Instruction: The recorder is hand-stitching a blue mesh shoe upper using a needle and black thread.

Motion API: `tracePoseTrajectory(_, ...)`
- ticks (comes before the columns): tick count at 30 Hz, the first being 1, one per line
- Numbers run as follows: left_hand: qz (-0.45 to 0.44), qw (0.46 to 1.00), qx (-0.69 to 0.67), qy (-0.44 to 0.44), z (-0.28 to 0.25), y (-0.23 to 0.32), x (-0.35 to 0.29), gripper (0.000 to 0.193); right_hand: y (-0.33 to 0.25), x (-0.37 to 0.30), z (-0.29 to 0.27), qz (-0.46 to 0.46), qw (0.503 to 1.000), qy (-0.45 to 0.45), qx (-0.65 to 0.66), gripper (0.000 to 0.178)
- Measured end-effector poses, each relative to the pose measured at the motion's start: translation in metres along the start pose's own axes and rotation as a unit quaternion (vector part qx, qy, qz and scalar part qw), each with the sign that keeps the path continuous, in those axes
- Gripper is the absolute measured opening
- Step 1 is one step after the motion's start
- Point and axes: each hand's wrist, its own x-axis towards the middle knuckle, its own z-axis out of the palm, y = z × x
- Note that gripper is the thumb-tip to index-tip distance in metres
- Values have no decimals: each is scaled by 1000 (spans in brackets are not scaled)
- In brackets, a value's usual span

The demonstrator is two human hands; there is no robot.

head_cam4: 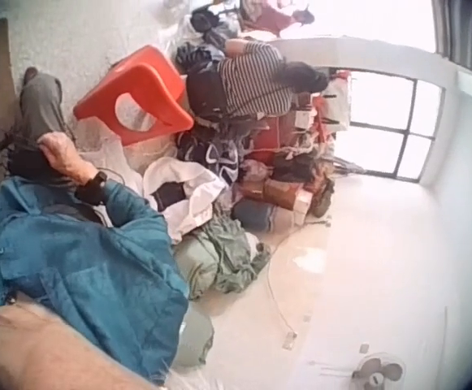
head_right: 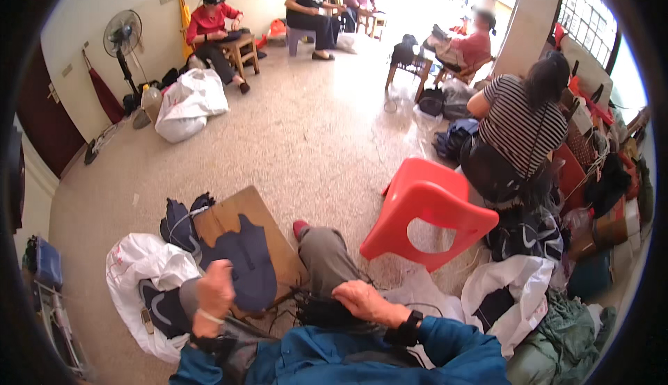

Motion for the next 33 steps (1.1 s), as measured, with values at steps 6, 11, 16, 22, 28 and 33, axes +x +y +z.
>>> tracePoseTrajectory(6, -99, 993, 52, 39, -49, -43, -28, 4, -15, 11, -10, -11, 1000, -10, -3, 12)
tracePoseTrajectory(11, -112, 975, 87, -173, -52, -20, -28, 10, -34, 36, -7, 2, 996, 15, 84, 14)
tracePoseTrajectory(16, 4, 981, -186, -49, -2, 59, -16, 13, -46, 48, 22, -60, 992, -87, 66, 16)
tracePoseTrajectory(22, -35, 926, -276, -256, 38, 89, -32, 17, -35, 31, 18, -21, 994, -71, 81, 18)
tracePoseTrajectory(28, 59, 990, -51, -115, 13, 10, -30, 21, -11, -2, 4, 38, 994, -43, 88, 15)
tracePoseTrajectory(33, -27, 994, 64, -83, -46, -41, -40, 21, -2, -9, 7, 39, 994, -36, 100, 16)
